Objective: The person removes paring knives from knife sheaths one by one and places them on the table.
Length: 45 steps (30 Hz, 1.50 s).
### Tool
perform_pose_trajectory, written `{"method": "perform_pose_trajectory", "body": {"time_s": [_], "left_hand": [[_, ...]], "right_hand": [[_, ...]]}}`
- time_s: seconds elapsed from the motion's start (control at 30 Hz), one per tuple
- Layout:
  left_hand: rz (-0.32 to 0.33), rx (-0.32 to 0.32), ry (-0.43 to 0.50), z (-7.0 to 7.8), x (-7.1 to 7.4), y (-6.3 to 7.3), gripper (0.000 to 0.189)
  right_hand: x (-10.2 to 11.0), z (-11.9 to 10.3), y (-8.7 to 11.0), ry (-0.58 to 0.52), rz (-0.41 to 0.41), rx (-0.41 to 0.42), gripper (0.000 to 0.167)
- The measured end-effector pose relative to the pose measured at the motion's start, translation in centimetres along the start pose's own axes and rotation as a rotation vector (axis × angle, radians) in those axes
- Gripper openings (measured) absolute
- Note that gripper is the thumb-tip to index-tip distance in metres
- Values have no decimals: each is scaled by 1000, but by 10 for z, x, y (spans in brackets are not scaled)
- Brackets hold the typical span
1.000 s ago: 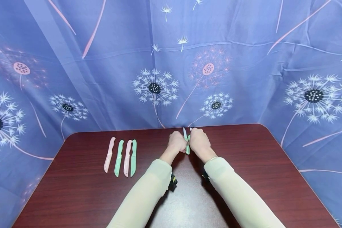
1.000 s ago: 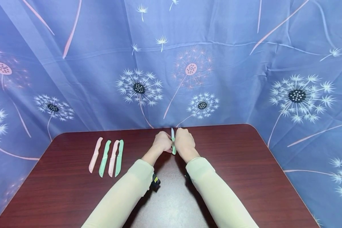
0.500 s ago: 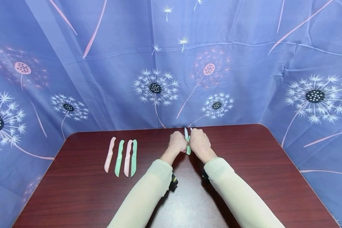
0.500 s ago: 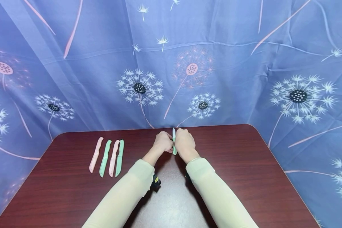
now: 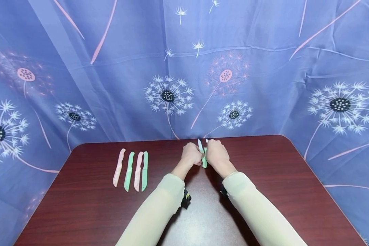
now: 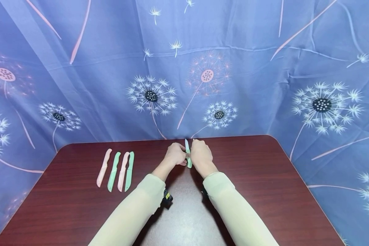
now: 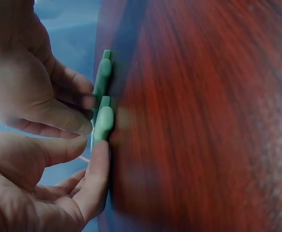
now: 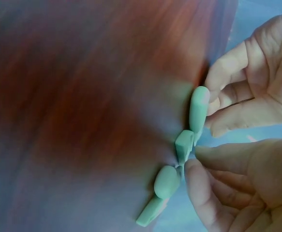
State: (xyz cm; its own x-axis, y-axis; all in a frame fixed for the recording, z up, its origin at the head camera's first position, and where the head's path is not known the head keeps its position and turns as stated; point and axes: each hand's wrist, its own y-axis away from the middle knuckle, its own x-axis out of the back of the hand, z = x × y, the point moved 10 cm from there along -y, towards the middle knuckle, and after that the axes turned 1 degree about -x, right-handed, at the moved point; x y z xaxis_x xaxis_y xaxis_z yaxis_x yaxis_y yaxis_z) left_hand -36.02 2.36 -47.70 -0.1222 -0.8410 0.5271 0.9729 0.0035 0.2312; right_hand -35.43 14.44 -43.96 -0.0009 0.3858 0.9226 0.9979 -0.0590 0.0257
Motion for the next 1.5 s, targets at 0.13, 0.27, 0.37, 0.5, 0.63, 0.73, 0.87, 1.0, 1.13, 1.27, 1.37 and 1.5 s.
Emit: {"method": "perform_pose_trajectory", "body": {"time_s": [0.13,0.27,0.37,0.5,0.63,0.73,0.87,1.0,1.13,1.27,1.37,1.5], "left_hand": [[9,-23,0,2,5,5,21],[58,-72,-66,8,17,13,27],[98,-106,-142,13,27,20,33],[134,-147,-203,18,38,28,39],[152,-174,-220,19,47,34,41],[163,-180,-235,19,55,41,43],[176,-189,-253,20,66,51,46],[195,-212,-300,18,79,61,48],[228,-231,-369,13,96,69,47],[267,-230,-432,5,113,75,47],[295,-225,-486,-2,125,79,47],[337,-229,-561,-11,140,83,48]], "right_hand": [[4,-1,4,-9,12,18,27],[10,-3,9,-23,45,45,21],[17,-4,13,-37,78,66,11],[26,-8,21,-43,117,98,9],[32,-13,28,-33,141,131,19],[34,-16,34,-19,154,157,24],[36,-22,41,-15,166,190,26],[37,-28,49,-11,165,215,30],[35,-34,56,-4,158,241,33],[33,-41,63,-9,149,279,35],[31,-47,68,-5,157,317,36],[30,-58,78,42,200,430,39]]}}
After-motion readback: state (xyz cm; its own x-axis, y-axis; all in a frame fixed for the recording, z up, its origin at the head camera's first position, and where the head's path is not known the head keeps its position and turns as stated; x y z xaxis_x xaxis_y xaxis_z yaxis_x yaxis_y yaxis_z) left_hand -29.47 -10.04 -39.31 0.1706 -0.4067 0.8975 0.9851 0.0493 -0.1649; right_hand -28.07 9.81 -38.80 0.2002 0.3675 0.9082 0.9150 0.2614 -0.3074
